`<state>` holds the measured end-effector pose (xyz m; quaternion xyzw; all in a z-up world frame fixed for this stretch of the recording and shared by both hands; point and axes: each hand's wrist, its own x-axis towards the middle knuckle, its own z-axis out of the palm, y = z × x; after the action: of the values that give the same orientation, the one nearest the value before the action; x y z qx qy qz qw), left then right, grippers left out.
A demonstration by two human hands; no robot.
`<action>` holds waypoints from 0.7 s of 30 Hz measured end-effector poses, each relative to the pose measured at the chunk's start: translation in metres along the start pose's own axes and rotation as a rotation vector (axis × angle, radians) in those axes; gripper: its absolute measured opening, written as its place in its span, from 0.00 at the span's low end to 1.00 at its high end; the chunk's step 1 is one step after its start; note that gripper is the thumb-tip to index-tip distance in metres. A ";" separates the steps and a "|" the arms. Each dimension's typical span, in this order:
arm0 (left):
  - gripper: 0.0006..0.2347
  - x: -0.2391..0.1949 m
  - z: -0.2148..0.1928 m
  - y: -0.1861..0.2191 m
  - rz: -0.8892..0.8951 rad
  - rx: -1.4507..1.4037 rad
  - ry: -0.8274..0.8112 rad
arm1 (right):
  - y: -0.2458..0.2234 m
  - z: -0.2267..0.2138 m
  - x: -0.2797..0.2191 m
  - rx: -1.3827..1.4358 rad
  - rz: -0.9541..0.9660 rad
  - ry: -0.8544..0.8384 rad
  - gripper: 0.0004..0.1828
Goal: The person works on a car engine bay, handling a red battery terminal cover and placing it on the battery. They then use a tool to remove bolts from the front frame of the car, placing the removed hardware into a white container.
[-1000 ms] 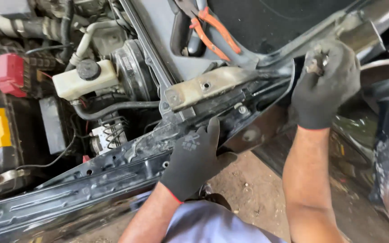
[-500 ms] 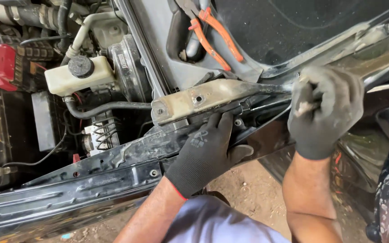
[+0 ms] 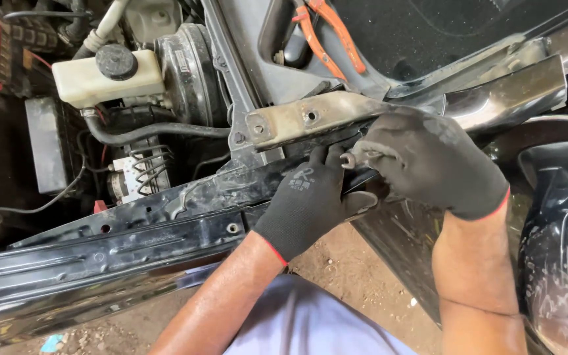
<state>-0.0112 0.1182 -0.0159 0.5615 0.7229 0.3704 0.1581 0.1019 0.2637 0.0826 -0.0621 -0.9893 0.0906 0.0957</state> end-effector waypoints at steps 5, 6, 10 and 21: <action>0.33 -0.002 -0.001 -0.003 0.021 0.011 -0.001 | 0.019 0.008 0.011 0.039 0.056 -0.241 0.15; 0.33 -0.003 0.000 -0.004 0.022 0.004 0.006 | 0.021 0.006 0.015 0.030 0.053 -0.247 0.15; 0.29 -0.003 -0.001 -0.006 0.028 0.011 0.014 | 0.020 0.004 0.029 0.111 0.154 -0.405 0.15; 0.29 -0.001 0.003 -0.004 0.027 0.014 -0.002 | 0.025 0.012 0.031 -0.046 0.111 -0.383 0.11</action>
<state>-0.0119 0.1173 -0.0207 0.5727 0.7175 0.3670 0.1500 0.0716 0.2908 0.0723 -0.1004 -0.9863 0.0834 -0.1005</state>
